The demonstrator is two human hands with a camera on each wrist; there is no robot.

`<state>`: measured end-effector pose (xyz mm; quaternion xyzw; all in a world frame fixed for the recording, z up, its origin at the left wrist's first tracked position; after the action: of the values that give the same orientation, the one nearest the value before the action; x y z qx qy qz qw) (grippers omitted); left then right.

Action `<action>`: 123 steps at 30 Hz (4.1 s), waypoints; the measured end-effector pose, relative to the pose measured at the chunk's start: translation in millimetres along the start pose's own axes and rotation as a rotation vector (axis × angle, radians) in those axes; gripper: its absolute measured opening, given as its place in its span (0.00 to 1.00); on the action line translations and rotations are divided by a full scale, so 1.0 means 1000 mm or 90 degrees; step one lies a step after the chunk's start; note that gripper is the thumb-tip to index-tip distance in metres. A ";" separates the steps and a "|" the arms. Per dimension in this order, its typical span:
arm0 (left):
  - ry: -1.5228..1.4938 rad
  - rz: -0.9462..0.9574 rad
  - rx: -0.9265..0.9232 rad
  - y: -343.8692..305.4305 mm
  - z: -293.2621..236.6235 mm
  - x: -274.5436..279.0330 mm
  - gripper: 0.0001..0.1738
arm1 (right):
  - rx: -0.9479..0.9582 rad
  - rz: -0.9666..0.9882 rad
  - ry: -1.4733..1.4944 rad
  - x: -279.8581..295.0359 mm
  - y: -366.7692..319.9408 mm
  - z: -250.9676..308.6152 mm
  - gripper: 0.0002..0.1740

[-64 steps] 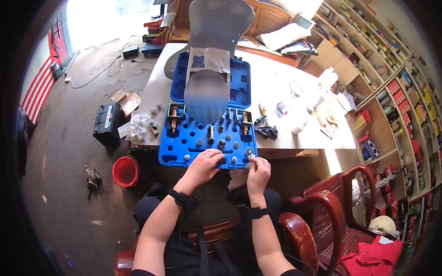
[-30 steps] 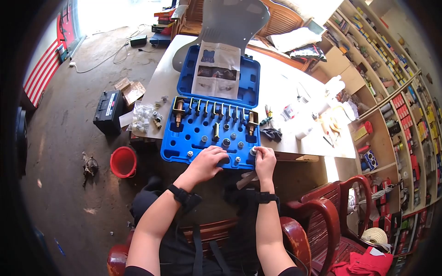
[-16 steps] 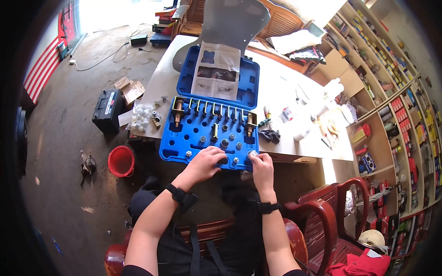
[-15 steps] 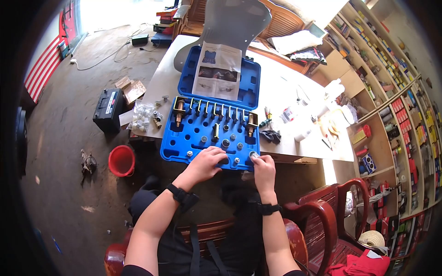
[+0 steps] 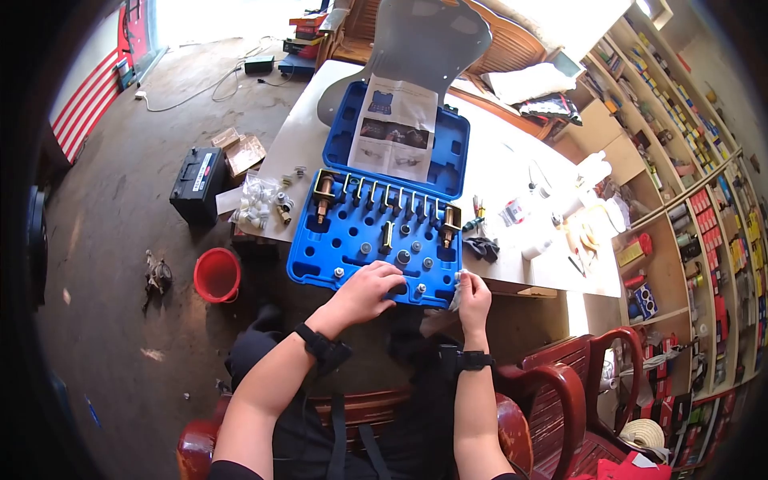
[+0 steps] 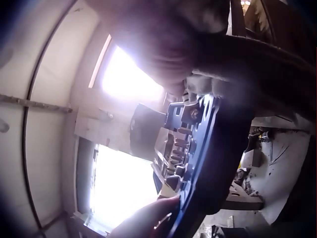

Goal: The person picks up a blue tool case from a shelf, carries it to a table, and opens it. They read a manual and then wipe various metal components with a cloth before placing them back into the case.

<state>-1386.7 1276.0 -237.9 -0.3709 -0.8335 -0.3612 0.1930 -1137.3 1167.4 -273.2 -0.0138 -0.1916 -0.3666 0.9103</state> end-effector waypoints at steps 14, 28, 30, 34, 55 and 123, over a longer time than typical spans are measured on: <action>-0.281 -0.172 0.112 0.009 -0.026 0.013 0.17 | -0.018 0.341 0.284 -0.084 -0.035 0.120 0.15; -1.067 -0.131 0.525 -0.012 0.008 -0.013 0.25 | -0.085 0.361 0.524 -0.114 -0.043 0.104 0.20; -1.063 -0.120 0.557 -0.010 0.004 -0.012 0.26 | -0.129 0.334 0.594 -0.111 -0.039 0.100 0.18; -1.045 -0.079 0.598 -0.012 0.005 -0.019 0.28 | -0.109 0.376 0.495 -0.110 -0.038 0.106 0.10; -0.862 0.029 0.542 -0.016 0.008 -0.011 0.23 | 0.053 0.277 0.312 -0.107 -0.040 0.107 0.05; -0.793 0.034 0.454 -0.010 0.025 -0.038 0.21 | 0.162 -0.231 -0.271 0.005 0.038 0.070 0.05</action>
<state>-1370.5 1272.0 -281.6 -0.4431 -0.8467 0.2164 -0.2000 -1132.3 1203.7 -201.9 0.0580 -0.4215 -0.4852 0.7639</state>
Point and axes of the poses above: each hand's wrist, its own y-axis towards the middle knuckle, its own x-axis out of the back of the hand, z = x × y, the point moved 6 cm from there along y, towards the middle knuckle
